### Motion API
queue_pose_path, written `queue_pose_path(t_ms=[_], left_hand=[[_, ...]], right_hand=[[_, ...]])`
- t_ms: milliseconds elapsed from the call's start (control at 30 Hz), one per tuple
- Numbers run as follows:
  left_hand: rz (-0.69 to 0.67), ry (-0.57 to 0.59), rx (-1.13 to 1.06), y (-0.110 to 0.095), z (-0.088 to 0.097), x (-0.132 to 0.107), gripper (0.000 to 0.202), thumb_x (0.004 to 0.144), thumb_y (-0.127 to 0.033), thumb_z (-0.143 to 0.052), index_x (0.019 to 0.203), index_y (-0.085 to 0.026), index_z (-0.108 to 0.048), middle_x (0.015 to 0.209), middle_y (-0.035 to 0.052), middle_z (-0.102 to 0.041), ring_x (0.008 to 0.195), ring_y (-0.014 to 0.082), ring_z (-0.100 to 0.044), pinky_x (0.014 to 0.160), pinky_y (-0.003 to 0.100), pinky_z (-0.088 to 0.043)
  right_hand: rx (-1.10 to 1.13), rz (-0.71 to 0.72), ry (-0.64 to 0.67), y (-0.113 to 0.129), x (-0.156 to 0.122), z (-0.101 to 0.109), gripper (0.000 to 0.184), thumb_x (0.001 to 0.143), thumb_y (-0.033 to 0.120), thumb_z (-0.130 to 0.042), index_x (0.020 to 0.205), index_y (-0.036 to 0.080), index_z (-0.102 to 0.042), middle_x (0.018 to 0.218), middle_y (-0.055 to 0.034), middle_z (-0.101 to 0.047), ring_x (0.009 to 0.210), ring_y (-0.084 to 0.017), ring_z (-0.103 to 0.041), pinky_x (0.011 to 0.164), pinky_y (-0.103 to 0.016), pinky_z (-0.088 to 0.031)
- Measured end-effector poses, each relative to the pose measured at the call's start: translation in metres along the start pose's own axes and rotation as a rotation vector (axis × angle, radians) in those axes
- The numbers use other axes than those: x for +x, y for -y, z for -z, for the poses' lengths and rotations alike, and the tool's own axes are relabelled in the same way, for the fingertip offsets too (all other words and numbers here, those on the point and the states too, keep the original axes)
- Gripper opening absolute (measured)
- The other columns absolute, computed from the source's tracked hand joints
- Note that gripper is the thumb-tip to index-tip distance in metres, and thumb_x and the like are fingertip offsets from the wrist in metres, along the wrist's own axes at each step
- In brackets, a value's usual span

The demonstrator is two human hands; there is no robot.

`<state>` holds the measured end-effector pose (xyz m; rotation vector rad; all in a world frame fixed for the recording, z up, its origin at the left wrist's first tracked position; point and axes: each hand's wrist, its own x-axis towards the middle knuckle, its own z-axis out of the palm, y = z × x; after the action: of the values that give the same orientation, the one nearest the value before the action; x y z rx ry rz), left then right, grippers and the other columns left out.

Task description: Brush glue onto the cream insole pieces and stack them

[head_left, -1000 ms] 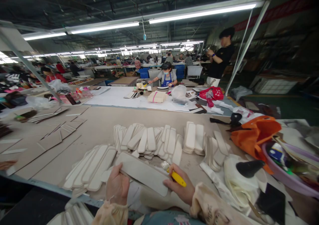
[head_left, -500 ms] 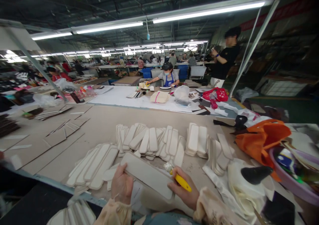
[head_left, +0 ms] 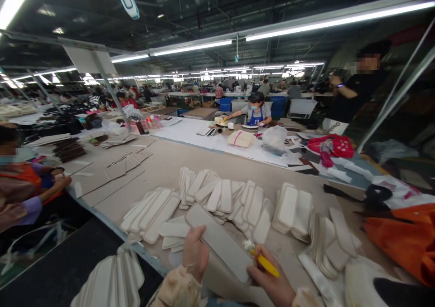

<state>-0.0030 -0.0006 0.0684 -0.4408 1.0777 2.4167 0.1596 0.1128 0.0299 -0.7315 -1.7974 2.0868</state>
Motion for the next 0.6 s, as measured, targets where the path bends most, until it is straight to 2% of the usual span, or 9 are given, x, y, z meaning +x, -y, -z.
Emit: queue_pose_path(t_ms=[100, 267, 433, 600], left_hand=[[-0.05, 0.032, 0.016, -0.002, -0.003, -0.003, 0.036, 0.062, -0.009, -0.066, 0.097, -0.016, -0.061, 0.071, -0.0001, -0.07, 0.068, 0.0173, -0.067, 0.078, 0.032, -0.052], [-0.065, 0.051, 0.021, -0.001, -0.005, -0.01, 0.049, 0.056, -0.013, -0.07, 0.104, -0.017, -0.061, 0.072, -0.0008, -0.071, 0.07, 0.0183, -0.067, 0.079, 0.033, -0.051], [-0.062, 0.035, 0.022, -0.001, -0.005, -0.01, 0.047, 0.055, -0.013, -0.07, 0.101, -0.017, -0.062, 0.072, -0.0004, -0.071, 0.067, 0.0179, -0.067, 0.078, 0.033, -0.05], [-0.023, -0.003, 0.037, -0.001, -0.003, -0.008, 0.04, 0.057, -0.009, -0.066, 0.095, -0.018, -0.063, 0.067, -0.0028, -0.069, 0.064, 0.016, -0.065, 0.077, 0.031, -0.051]], right_hand=[[-0.027, 0.008, -0.028, -0.004, -0.001, -0.002, 0.025, 0.069, 0.029, -0.06, 0.08, 0.025, -0.038, 0.055, 0.0108, -0.038, 0.049, -0.01, -0.039, 0.047, -0.021, -0.036], [-0.126, 0.098, -0.071, -0.01, -0.001, 0.002, 0.019, 0.068, 0.025, -0.056, 0.079, 0.024, -0.04, 0.057, 0.01, -0.036, 0.051, -0.01, -0.037, 0.05, -0.022, -0.032], [-0.172, 0.126, -0.064, -0.014, -0.001, 0.005, 0.018, 0.068, 0.021, -0.053, 0.079, 0.023, -0.04, 0.061, 0.0092, -0.036, 0.055, -0.011, -0.035, 0.053, -0.023, -0.03], [-0.122, 0.112, -0.013, -0.011, -0.003, 0.006, 0.02, 0.066, 0.018, -0.051, 0.081, 0.023, -0.038, 0.06, 0.0102, -0.033, 0.054, -0.01, -0.032, 0.051, -0.022, -0.027]])
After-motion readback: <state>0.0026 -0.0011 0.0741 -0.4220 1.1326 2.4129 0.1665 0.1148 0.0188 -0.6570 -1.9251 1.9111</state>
